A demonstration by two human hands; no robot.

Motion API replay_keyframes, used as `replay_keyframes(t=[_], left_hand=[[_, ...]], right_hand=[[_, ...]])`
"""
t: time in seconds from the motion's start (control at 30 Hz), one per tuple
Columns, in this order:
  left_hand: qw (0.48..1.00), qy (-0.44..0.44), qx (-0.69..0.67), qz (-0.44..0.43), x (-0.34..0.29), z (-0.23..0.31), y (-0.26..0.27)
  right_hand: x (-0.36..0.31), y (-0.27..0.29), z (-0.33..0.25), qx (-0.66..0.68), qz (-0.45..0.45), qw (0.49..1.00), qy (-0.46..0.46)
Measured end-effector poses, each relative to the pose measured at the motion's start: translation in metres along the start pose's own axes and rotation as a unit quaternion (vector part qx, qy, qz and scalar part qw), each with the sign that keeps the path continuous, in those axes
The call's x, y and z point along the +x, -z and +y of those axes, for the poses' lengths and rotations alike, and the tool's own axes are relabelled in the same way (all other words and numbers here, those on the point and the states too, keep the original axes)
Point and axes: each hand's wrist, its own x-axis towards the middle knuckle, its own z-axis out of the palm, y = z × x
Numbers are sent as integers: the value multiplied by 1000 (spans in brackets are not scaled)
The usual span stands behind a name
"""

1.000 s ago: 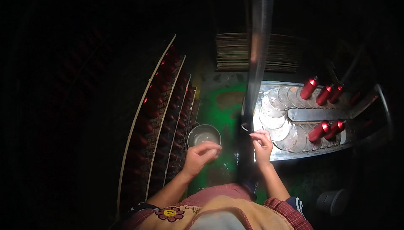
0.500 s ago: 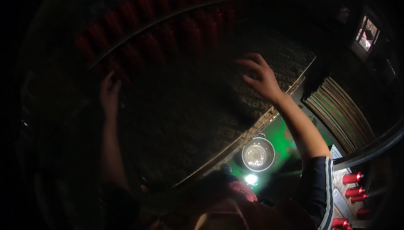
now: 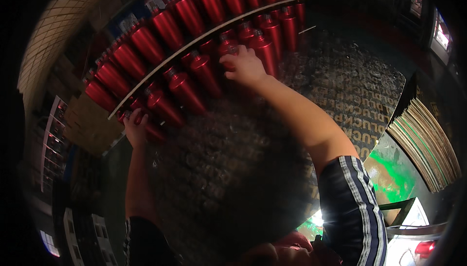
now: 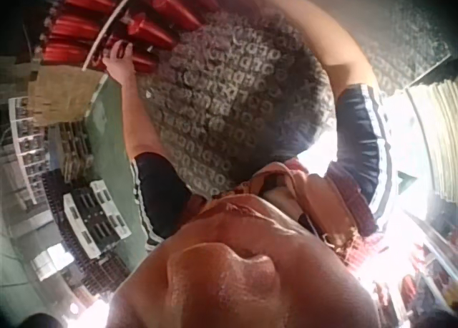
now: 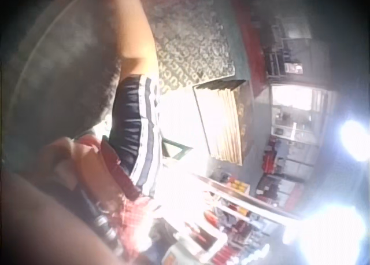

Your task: The person repeatedly picks up red metal cans from a rotating carousel, dips them into a small metal bowl to fill them with a liquid, and places them onto a metal tray. The process is continuous and repetitive.

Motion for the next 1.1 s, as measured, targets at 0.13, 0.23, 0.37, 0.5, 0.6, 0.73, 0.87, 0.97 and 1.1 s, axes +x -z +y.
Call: replay_keyframes(t=[0.13,0.23,0.37,0.5,0.6,0.73,0.87,0.97,1.1], left_hand=[[986,-80,-107,98,-29,13,21],[976,-71,-171,112,-72,23,58],[929,59,-363,47,-139,41,127],[697,242,-672,-70,-197,90,193],[594,333,-715,-158,-240,151,218],[460,368,-732,-341,-307,250,220],[234,389,-717,-530,-374,333,168],[152,454,-654,-586,-429,373,98],[172,605,-543,-556,-500,411,-9]], right_hand=[[-56,16,-7,38,110,988,100],[-112,53,-13,123,185,975,-1],[-229,140,-28,295,224,914,-168],[-333,216,-59,461,297,766,-335],[-397,250,-74,518,314,705,-368],[-463,264,-50,682,316,504,-426],[-526,259,-10,761,313,368,-433],[-553,247,21,798,308,299,-423],[-581,238,55,828,299,233,-413]])
